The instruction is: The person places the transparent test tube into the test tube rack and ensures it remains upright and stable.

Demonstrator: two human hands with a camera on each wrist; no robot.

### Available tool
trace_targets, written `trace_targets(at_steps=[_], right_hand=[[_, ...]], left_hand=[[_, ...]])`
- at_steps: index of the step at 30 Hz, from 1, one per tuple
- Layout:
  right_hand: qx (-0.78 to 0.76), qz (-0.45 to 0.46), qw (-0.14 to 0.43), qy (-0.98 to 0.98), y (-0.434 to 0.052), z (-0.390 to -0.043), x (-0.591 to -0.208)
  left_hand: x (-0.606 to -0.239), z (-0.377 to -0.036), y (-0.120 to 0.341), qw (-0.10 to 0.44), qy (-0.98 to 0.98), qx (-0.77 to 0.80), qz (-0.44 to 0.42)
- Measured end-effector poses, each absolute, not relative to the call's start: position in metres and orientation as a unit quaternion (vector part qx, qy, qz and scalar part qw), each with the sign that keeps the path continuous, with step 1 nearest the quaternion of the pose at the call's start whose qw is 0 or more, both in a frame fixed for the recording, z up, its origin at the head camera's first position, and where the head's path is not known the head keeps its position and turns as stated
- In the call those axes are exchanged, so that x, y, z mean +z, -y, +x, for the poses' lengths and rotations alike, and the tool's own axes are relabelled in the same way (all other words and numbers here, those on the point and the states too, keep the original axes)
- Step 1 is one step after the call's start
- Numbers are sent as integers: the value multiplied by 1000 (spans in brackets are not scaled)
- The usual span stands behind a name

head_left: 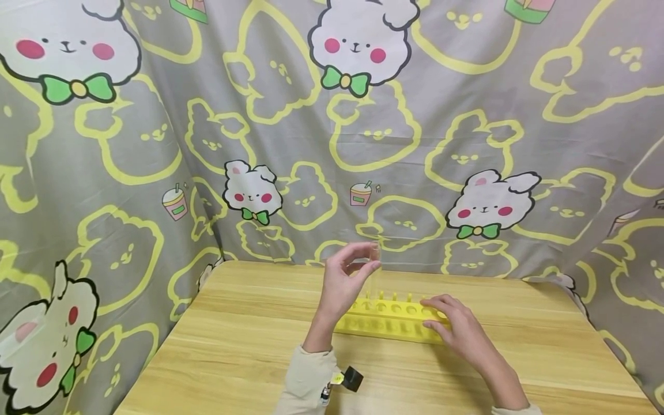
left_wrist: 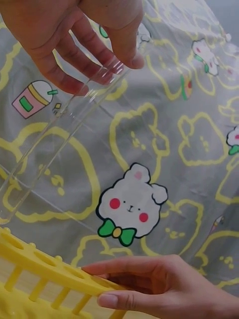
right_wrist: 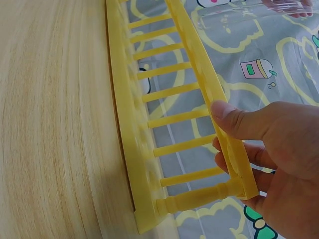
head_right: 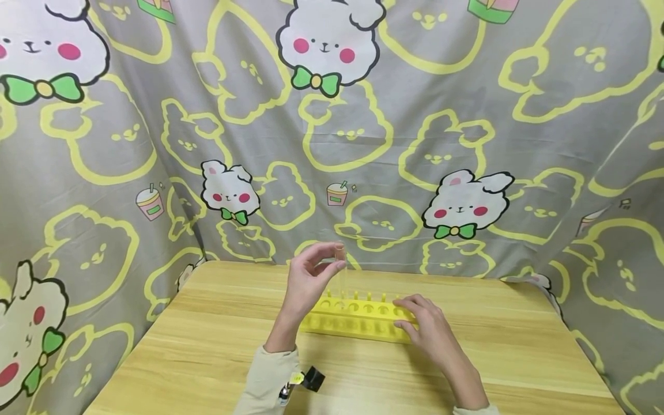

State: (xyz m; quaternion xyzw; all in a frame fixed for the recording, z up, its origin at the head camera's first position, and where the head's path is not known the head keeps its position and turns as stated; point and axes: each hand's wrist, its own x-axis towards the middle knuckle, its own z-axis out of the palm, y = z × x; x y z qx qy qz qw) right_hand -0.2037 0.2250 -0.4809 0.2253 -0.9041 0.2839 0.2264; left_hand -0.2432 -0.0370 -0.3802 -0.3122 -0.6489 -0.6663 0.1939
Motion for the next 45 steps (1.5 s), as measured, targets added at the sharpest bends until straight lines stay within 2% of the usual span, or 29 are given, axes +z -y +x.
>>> trace_targets(at_steps=[45], right_hand=[[291,225,219,904,-225,-204,-480]], left_hand=[[-387,-244,22,172,656,-666,-312]])
